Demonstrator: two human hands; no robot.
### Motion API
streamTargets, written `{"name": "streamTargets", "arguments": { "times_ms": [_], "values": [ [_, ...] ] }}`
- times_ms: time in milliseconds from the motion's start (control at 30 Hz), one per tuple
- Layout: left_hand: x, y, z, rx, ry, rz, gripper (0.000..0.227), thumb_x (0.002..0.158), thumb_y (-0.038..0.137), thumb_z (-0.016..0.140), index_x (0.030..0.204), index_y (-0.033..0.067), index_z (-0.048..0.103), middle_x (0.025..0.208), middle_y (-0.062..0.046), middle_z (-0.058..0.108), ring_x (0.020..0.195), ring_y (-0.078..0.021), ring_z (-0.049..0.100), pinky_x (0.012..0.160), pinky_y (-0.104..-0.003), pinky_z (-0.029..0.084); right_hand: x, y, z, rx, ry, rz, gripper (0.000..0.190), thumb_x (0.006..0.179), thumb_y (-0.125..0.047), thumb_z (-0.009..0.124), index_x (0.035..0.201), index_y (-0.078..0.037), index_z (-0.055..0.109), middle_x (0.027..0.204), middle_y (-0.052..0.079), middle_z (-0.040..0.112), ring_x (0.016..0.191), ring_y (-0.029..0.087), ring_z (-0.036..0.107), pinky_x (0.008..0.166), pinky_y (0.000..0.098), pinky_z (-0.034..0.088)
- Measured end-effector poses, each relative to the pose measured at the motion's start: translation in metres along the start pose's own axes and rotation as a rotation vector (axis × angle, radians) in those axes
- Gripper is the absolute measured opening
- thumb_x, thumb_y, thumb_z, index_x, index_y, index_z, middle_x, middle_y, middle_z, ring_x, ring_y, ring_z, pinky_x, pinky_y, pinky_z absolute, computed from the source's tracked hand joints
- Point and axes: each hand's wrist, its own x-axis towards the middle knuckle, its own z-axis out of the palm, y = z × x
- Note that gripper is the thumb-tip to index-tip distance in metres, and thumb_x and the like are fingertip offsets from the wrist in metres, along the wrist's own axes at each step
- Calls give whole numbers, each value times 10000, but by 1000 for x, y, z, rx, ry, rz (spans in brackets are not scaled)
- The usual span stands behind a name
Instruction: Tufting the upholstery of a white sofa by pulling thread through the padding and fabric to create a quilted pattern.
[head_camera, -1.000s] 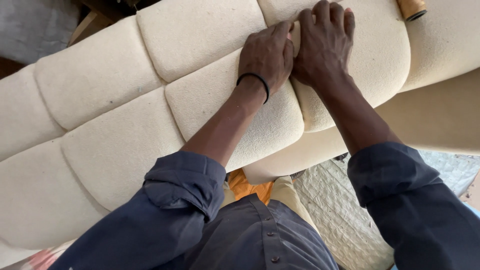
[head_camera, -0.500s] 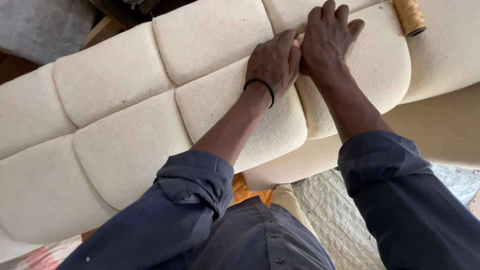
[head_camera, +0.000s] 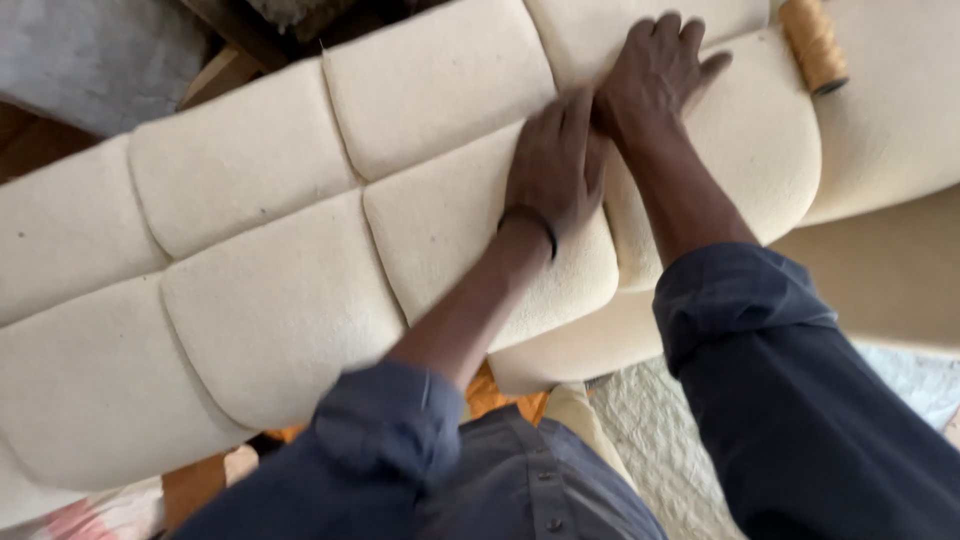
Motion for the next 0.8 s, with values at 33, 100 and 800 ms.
{"name": "streamTargets", "arguments": {
  "times_ms": [33, 100, 800],
  "values": [
    [-12, -3, 7, 143, -15, 27, 924, 984, 159, 658, 1818, 19, 285, 1847, -245, 461, 1711, -437, 469, 1463, -564, 367, -4, -4, -18, 18, -65, 17, 757, 757, -374, 919, 1431, -102, 705, 1389, 151, 633, 1330, 446, 481, 1080, 743, 365],
    [-32, 10, -27, 166, -58, 28, 775, 1046, 197, 605, 1776, 37, 399, 1866, -195, 432, 1739, -401, 412, 1456, -550, 330, 1, -1, -27, 25, -110, 3, 917, 767, -615, 923, 1483, -95, 681, 1444, 163, 637, 1356, 442, 486, 1095, 736, 363],
    [-10, -61, -121, -18, -181, -189, 344, 1143, 259, 586, 1391, 231, 821, 1279, -2, 806, 1238, -271, 764, 1063, -435, 662, -213, -58, -22, 374, 226, -317, 774, 1156, -442, 591, 1714, 84, 495, 1791, 372, 446, 1655, 531, 454, 1343, 583, 375]
  ]
}}
